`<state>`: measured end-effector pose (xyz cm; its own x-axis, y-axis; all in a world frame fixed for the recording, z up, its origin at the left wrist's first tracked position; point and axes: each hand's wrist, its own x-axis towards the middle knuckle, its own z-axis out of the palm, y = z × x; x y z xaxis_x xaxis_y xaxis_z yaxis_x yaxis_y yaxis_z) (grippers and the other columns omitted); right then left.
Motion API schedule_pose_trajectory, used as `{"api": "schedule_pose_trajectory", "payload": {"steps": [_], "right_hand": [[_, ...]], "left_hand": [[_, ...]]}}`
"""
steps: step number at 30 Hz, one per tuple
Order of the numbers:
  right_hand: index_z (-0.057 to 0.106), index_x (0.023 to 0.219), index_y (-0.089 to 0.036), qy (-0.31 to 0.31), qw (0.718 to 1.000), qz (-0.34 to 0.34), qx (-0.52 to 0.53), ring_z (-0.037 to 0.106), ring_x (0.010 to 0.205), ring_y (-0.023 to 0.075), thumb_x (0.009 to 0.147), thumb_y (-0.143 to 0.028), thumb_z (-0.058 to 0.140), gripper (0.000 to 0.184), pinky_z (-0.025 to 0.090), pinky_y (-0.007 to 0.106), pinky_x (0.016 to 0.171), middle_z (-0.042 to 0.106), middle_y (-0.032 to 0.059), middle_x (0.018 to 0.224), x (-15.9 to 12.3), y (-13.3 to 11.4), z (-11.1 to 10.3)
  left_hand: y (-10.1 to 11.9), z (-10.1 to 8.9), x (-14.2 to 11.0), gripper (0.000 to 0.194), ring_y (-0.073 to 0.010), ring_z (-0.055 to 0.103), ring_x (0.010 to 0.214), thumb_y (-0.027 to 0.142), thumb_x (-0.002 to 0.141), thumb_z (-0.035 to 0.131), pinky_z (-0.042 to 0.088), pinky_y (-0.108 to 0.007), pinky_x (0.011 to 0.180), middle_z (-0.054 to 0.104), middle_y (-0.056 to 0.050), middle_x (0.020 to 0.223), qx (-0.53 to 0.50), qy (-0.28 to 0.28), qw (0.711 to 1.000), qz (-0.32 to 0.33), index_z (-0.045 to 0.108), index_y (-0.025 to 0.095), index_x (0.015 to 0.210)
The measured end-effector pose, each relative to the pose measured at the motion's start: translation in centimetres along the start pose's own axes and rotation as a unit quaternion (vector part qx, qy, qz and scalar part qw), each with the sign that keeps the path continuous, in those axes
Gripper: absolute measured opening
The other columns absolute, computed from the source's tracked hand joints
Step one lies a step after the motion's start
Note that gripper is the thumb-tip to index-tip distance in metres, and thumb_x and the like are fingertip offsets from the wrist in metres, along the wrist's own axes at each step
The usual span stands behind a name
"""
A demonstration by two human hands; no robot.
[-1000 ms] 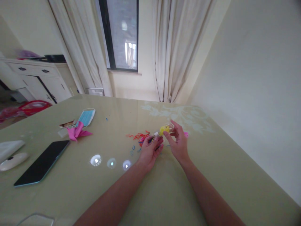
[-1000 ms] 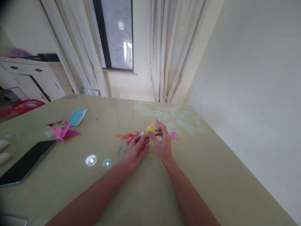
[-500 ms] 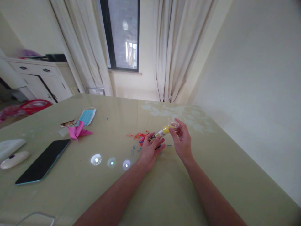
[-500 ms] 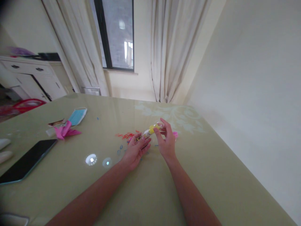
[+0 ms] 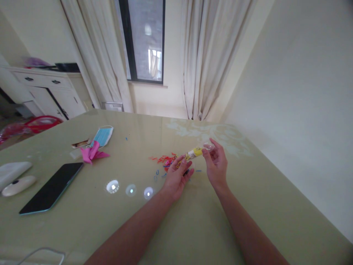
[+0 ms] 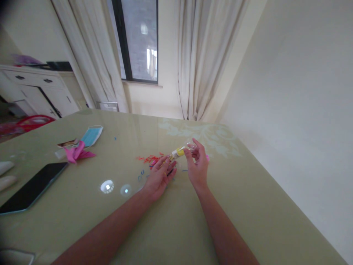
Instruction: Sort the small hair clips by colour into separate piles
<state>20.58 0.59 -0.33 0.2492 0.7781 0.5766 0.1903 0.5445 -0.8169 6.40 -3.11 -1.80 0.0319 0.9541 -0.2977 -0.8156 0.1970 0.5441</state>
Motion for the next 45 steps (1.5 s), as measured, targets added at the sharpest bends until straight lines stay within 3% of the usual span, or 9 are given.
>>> {"api": "schedule_pose_trajectory", "payload": {"steps": [3,9,17,25,32,38,45], "right_hand": [[0.063,0.140,-0.028,-0.010,1.000,0.000,0.003,0.072,0.096,0.0208,0.094,-0.044,0.075,0.050,0.061,0.038,0.088,0.074,0.0085,0.118,-0.04,-0.18,0.04],[0.064,0.139,-0.027,-0.011,1.000,0.014,-0.004,0.073,0.094,0.0215,0.093,-0.047,0.076,0.052,0.062,0.039,0.087,0.075,0.0087,0.114,-0.03,0.02,0.00],[0.063,0.141,-0.026,-0.004,1.000,-0.002,-0.011,0.074,0.099,0.0229,0.094,-0.046,0.075,0.052,0.062,0.040,0.090,0.075,0.0101,0.118,0.12,-0.12,-0.27],[0.062,0.142,-0.027,-0.006,1.000,-0.015,-0.024,0.074,0.101,0.0226,0.095,-0.046,0.074,0.052,0.061,0.040,0.091,0.075,0.0103,0.121,0.08,-0.19,-0.27],[0.062,0.142,-0.026,0.001,1.000,-0.003,-0.001,0.073,0.101,0.0222,0.095,-0.045,0.074,0.052,0.061,0.040,0.091,0.075,0.0102,0.120,0.11,-0.38,-0.14],[0.064,0.140,-0.027,-0.008,1.000,0.014,0.013,0.074,0.096,0.0212,0.094,-0.047,0.075,0.051,0.062,0.038,0.087,0.077,0.0081,0.112,0.19,-0.28,-0.18],[0.065,0.139,-0.026,-0.008,1.000,0.012,-0.001,0.074,0.094,0.0216,0.094,-0.048,0.075,0.052,0.063,0.038,0.087,0.077,0.0079,0.110,0.16,-0.67,-0.08]], "left_hand": [[0.04,0.09,-0.01,0.021,-0.0147,0.076,0.091,0.011,0.094,0.073,0.067,-0.024,0.074,0.073,-0.008,0.110,-0.009,0.010,1.000,0.010,0.063,0.019,0.111],[0.31,0.33,-0.34,0.042,-0.0155,0.078,0.089,0.011,0.092,0.076,0.066,-0.024,0.073,0.075,-0.009,0.113,-0.008,-0.005,1.000,0.002,0.061,0.023,0.129],[0.16,-0.03,0.11,0.019,-0.0150,0.077,0.089,0.011,0.097,0.069,0.066,-0.024,0.073,0.075,-0.009,0.108,-0.004,0.005,1.000,-0.003,0.067,0.018,0.115],[0.31,0.02,0.11,0.025,-0.0146,0.077,0.090,0.014,0.094,0.075,0.066,-0.024,0.076,0.076,-0.009,0.108,-0.002,0.004,1.000,-0.006,0.066,0.018,0.116],[0.34,0.16,0.16,0.016,-0.0143,0.075,0.086,0.017,0.091,0.079,0.065,-0.023,0.071,0.073,-0.006,0.096,0.008,0.017,1.000,-0.008,0.065,0.016,0.098],[0.42,0.45,-0.25,0.016,-0.0133,0.072,0.086,0.023,0.092,0.079,0.064,-0.023,0.068,0.072,-0.008,0.110,0.024,-0.021,0.999,-0.018,0.073,0.018,0.105],[-0.02,0.12,-0.12,0.027,-0.0139,0.072,0.081,0.036,0.091,0.080,0.064,-0.025,0.064,0.071,-0.008,0.109,0.054,-0.055,0.997,-0.021,0.073,0.017,0.109]]}}
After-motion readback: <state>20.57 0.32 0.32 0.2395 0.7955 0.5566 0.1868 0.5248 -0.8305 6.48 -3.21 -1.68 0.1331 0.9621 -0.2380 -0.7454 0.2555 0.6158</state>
